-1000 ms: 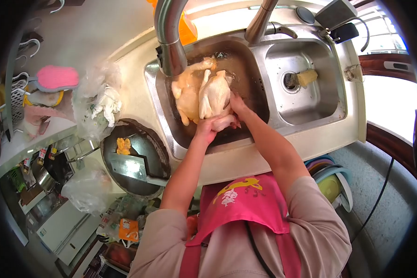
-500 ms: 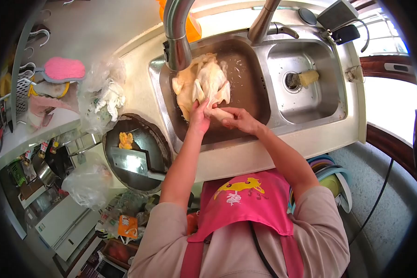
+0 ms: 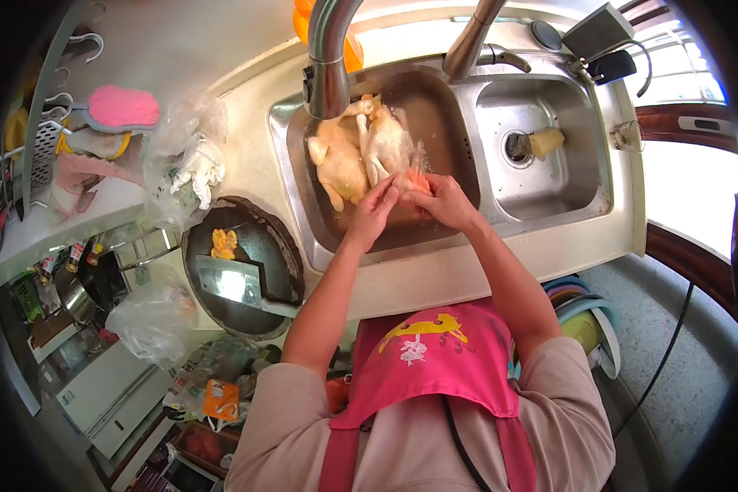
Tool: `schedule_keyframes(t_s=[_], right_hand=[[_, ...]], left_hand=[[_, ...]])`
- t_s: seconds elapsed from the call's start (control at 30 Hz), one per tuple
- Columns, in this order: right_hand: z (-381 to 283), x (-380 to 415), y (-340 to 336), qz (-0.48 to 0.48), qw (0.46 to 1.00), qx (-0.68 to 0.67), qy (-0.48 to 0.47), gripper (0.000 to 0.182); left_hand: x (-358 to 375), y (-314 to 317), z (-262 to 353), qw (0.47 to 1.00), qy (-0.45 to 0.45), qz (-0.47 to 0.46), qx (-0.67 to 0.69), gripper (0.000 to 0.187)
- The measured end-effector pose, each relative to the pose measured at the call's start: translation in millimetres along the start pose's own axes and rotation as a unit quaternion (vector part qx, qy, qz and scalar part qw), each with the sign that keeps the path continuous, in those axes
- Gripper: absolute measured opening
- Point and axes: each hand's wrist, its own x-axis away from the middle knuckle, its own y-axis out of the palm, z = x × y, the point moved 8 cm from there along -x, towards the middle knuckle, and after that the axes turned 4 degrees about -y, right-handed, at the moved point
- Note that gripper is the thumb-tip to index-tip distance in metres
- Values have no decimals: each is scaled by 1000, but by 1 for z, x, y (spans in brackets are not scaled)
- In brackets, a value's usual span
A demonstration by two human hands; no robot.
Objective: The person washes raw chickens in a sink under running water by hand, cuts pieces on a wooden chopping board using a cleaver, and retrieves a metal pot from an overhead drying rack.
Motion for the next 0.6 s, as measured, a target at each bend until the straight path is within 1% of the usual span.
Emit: schedule_keyframes(t_s=[0.07,0.13,0.17,0.23,0.27,0.33,0.37,0.4,0.43,0.47,0.5,0.53,0.6], right_hand=[[4,-6,-4,10,1000,-20,6,34],[20,-14,-4,6,999,-50,17,37],[32,-18,-2,11,995,-90,34,38],[60,-25,4,19,983,-170,67,41],[74,-29,2,36,983,-153,90,42],[101,-34,-3,68,981,-119,137,46],[111,-37,-10,86,983,-72,144,43],[122,-40,-20,105,983,-25,151,39],[128,-41,-29,125,979,22,158,36],[118,-41,-35,130,975,145,108,30],[106,-38,-38,131,953,266,58,24],[93,-37,-39,130,913,386,8,20],[52,-35,-33,251,840,457,-151,22]], left_hand=[[4,14,0,997,3,-34,66,39],[3,13,-6,997,6,-34,66,38],[1,12,-10,997,7,-35,66,37],[0,9,-22,998,-48,-21,34,35],[0,5,-28,997,-76,-12,17,35],[0,-19,-48,992,-74,57,-80,38],[-3,-33,-59,985,-72,90,-129,40],[-7,-53,-57,962,-18,155,-226,42],[-14,-76,-50,922,35,218,-318,44],[-18,-94,-39,867,86,278,-404,47],[-29,-111,-18,824,110,321,-454,55],[-44,-122,0,777,132,363,-496,64],[-75,-145,-9,857,39,330,-393,79]])
